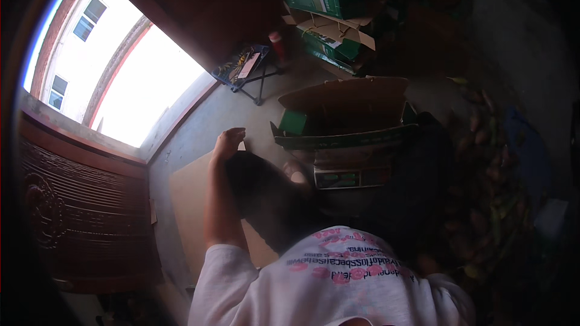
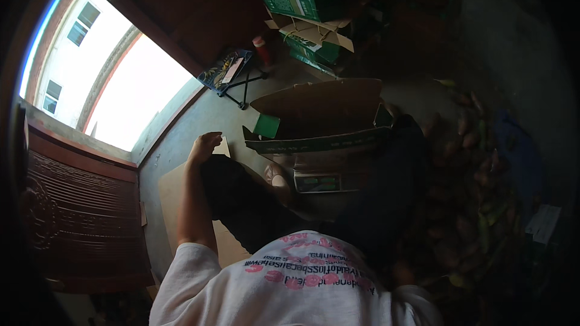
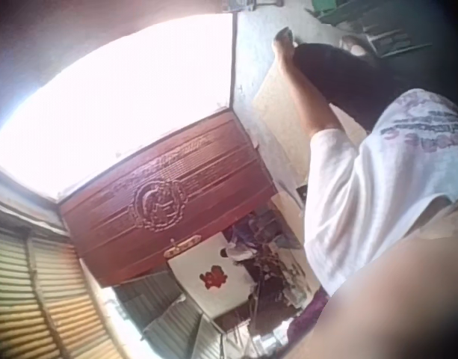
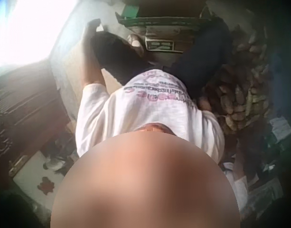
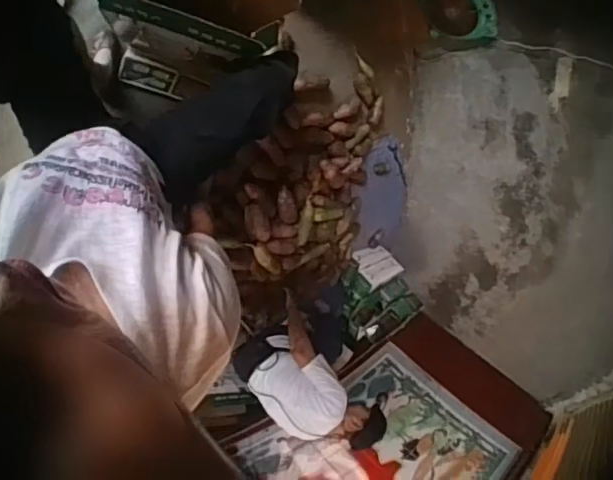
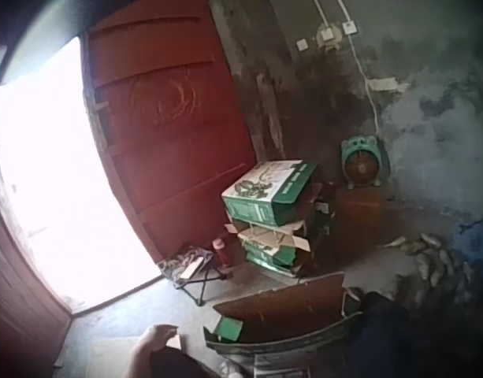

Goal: Sorting and packing radishes into a cardboard box on a weighing scale.

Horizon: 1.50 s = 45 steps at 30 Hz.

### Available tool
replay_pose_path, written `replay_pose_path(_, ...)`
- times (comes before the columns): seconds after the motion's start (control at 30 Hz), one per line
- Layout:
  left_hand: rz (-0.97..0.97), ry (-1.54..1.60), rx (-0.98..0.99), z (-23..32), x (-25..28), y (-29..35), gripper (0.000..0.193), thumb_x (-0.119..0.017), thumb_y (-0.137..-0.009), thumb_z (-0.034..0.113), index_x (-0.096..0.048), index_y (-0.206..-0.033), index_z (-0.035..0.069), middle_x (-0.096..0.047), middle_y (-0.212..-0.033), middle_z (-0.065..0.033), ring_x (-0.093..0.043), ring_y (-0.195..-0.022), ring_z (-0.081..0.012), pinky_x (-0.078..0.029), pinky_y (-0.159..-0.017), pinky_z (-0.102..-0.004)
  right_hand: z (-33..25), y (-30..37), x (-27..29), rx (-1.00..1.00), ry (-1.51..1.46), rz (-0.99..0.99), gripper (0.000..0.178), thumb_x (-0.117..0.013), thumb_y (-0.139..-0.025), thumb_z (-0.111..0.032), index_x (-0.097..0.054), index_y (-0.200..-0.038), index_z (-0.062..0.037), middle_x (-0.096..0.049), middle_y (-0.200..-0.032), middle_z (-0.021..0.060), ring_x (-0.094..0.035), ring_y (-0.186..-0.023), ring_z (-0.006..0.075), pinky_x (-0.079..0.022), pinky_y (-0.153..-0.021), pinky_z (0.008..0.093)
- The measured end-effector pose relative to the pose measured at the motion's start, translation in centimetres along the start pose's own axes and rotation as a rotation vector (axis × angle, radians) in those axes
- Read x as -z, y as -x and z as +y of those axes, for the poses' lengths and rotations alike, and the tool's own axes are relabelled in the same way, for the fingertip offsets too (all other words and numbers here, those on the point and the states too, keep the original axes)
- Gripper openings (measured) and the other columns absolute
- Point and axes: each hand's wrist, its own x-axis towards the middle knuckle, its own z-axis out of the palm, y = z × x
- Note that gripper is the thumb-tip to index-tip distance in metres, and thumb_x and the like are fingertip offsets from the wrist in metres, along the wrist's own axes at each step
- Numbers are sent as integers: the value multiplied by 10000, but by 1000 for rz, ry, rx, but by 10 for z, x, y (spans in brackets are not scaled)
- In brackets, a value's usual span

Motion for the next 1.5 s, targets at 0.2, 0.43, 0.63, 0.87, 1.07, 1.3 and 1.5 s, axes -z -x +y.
replay_pose_path(0.2, -136, 110, 105, -4, 2, -7, 424, -570, -1036, 399, -631, -1365, 139, -725, -1204, -91, -677, -1122, -193, -535, -885, -362, 16, 194, -12, -331, 85, -90, 534, -540, -950, -222, -481, -1464, -89, -498, -1471, 213, -454, -1383, 378, -356, -1176, 494)
replay_pose_path(0.43, -217, 191, 201, -15, 0, -20, 482, -506, -1057, 417, -555, -1449, 140, -647, -1357, -117, -599, -1278, -234, -485, -991, -391, 8, 322, -25, -599, 156, -336, 538, -544, -946, -227, -483, -1458, -73, -477, -1486, 220, -450, -1385, 381, -356, -1172, 499)
replay_pose_path(0.63, -271, 158, 167, 0, -7, -30, 465, -485, -1066, 399, -538, -1464, 164, -640, -1370, -107, -588, -1289, -224, -488, -987, -384, 34, 325, 32, -647, 363, -217, 553, -571, -930, -225, -466, -1455, -84, -420, -1531, 192, -399, -1414, 376, -350, -1158, 496)
replay_pose_path(0.87, -230, 117, 137, -11, -4, -26, 515, -504, -1061, 430, -539, -1453, 99, -650, -1344, -156, -628, -1238, -247, -509, -960, -388, 79, 324, 152, -1040, 646, -138, 990, -821, -730, -257, -279, -1556, -191, -311, -1591, 112, -299, -1476, 325, -243, -1207, 506)
replay_pose_path(1.07, -181, 81, 90, -6, -7, -26, 487, -540, -1048, 425, -589, -1407, 100, -693, -1260, -154, -671, -1166, -250, -538, -901, -386, 126, 378, 175, -1143, 726, -501, 784, -743, -811, -175, -378, -1498, -264, -433, -1474, 44, -384, -1411, 268, -289, -1179, 517)
replay_pose_path(1.3, -146, 94, 130, 7, -5, -18, 407, -523, -1015, 278, -640, -1362, 100, -717, -1178, -68, -658, -1087, -172, -514, -872, -341, 124, 376, 152, -1148, 849, -415, 548, -667, -872, -169, -492, -1387, -234, -496, -1364, 40, -443, -1339, 271, -353, -1117, 506)
replay_pose_path(1.5, -168, 45, 13, 8, -8, -24, 478, -547, -1044, 423, -605, -1390, 100, -717, -1208, -134, -686, -1110, -225, -540, -861, -370, 100, 375, 131, -1401, 576, -313, 845, -854, -731, -360, -420, -1439, -204, -474, -1435, 94, -435, -1374, 308, -388, -1108, 524)
